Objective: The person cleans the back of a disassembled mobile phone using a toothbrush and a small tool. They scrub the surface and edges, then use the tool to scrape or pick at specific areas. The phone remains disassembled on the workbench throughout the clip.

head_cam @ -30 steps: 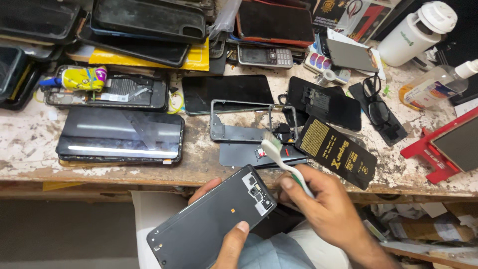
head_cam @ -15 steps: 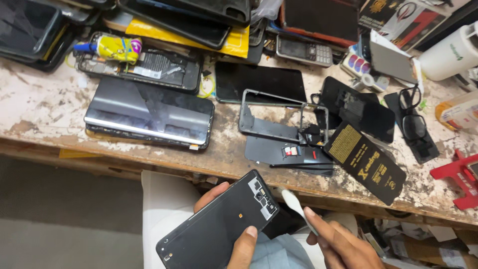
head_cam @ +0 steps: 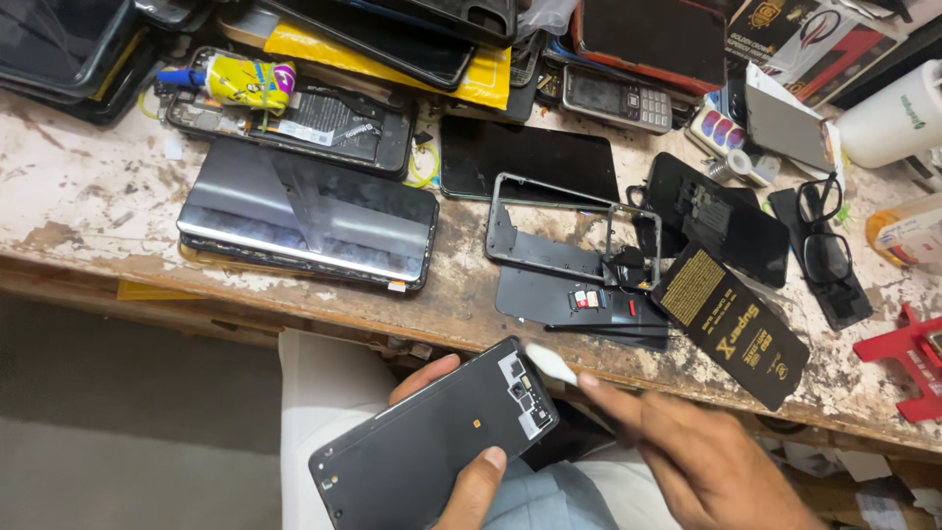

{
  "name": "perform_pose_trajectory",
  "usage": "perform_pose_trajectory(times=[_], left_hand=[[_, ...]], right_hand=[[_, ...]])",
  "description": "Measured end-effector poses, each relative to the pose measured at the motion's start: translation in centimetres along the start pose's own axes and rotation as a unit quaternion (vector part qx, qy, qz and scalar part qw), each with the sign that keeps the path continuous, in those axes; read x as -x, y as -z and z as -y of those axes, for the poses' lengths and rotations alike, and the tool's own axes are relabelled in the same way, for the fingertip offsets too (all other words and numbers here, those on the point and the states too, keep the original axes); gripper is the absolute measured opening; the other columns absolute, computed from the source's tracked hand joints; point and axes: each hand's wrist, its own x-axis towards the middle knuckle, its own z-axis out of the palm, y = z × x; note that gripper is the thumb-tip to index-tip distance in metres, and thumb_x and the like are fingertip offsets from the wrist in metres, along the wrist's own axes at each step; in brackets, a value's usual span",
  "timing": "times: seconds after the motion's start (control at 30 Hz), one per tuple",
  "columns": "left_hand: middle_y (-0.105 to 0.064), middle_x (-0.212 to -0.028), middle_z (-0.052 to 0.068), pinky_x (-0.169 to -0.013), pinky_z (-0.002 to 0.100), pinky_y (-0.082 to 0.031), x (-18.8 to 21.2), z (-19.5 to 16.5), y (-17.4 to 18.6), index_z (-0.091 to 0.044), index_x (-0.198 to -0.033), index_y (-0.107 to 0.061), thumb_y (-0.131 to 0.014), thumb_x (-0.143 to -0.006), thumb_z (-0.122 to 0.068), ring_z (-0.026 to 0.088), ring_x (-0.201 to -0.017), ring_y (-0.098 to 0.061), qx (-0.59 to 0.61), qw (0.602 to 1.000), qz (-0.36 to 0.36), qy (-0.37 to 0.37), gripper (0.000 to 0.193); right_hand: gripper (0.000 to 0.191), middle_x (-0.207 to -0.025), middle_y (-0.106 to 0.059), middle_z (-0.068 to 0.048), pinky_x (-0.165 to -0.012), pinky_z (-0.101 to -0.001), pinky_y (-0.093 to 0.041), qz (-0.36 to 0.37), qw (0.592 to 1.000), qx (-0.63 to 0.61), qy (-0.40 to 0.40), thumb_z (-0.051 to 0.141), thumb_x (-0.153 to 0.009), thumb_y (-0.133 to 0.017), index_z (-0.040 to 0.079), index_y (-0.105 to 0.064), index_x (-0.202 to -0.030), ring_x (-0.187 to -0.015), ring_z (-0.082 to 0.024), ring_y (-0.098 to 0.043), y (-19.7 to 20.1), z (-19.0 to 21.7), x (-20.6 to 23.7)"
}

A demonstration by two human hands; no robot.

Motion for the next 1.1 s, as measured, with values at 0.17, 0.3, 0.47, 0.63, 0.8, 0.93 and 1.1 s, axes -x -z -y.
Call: perform_pose_trajectory(times=[0.17,0.3,0.47,0.63,0.8,0.93,1.1], left_hand=[[-0.077,-0.118,0.012,-0.098,0.032,-0.053,-0.2,-0.4,0.2,-0.005,-0.138,-0.055,-0.071,-0.068,-0.003,0.017,-0.111,-0.072,0.013,1.0,0.015,-0.016,0.072],[-0.074,-0.117,0.011,-0.097,0.032,-0.055,-0.8,-0.9,0.7,-0.008,-0.14,-0.057,-0.069,-0.064,-0.001,0.017,-0.11,-0.074,-0.012,1.0,0.02,0.02,0.077],[-0.075,-0.115,0.012,-0.096,0.032,-0.057,-0.9,-1.4,1.0,-0.008,-0.139,-0.062,-0.069,-0.064,0.001,0.017,-0.109,-0.075,0.002,0.998,0.021,0.057,0.076],[-0.076,-0.115,0.012,-0.095,0.033,-0.056,-1.1,-1.0,0.4,-0.004,-0.136,-0.059,-0.065,-0.061,0.004,0.018,-0.109,-0.073,0.07,0.997,0.007,0.008,0.076],[-0.078,-0.111,0.015,-0.095,0.033,-0.055,-1.1,-0.8,0.2,0.0,-0.132,-0.065,-0.066,-0.06,0.003,0.02,-0.105,-0.073,0.045,0.999,-0.01,-0.02,0.072],[-0.078,-0.113,0.016,-0.097,0.033,-0.054,-0.9,-0.9,0.4,0.001,-0.13,-0.064,-0.066,-0.062,0.001,0.02,-0.106,-0.073,0.059,0.998,-0.004,-0.002,0.068],[-0.076,-0.114,0.016,-0.1,0.033,-0.053,-0.9,-0.8,0.2,-0.001,-0.13,-0.063,-0.062,-0.057,0.0,0.021,-0.109,-0.072,0.094,0.995,-0.018,0.011,0.074]], right_hand=[[0.074,-0.098,-0.074,-0.005,-0.081,-0.0355,-0.058,0.0,0.994,-0.013,0.105,-0.003,-0.084,-0.055,0.025,-0.057,-0.152,-0.086,-0.019,-0.076,2.0,2.0,-3.0],[0.076,-0.091,-0.068,-0.005,-0.075,-0.0355,-0.057,0.066,0.995,0.027,0.075,-0.001,-0.082,-0.059,0.033,-0.056,-0.15,-0.077,-0.019,-0.071,3.0,3.1,-3.6],[0.085,-0.087,-0.068,-0.001,-0.072,-0.036,-0.059,0.085,0.988,0.128,0.014,-0.003,-0.075,-0.057,0.043,-0.055,-0.147,-0.072,-0.018,-0.071,4.6,3.7,-3.9],[0.083,-0.106,-0.068,-0.012,-0.065,-0.0368,-0.057,-0.02,0.963,0.151,0.224,0.004,-0.071,-0.059,0.034,-0.057,-0.148,-0.075,-0.025,-0.069,4.5,4.3,-4.2],[0.087,-0.087,-0.064,0.002,-0.066,-0.0365,-0.058,0.143,0.943,0.296,-0.054,0.013,-0.081,-0.064,0.06,-0.044,-0.152,-0.067,-0.019,-0.067,7.2,4.6,-3.9],[0.072,-0.08,-0.063,0.003,-0.064,-0.0361,-0.057,0.129,0.948,0.29,-0.038,0.022,-0.09,-0.062,0.061,-0.049,-0.149,-0.065,-0.016,-0.064,6.9,5.8,-4.4],[0.073,-0.08,-0.06,0.0,-0.066,-0.0379,-0.055,0.132,0.951,0.278,-0.013,0.021,-0.087,-0.062,0.056,-0.048,-0.149,-0.067,-0.018,-0.065,6.4,6.4,-5.0]])
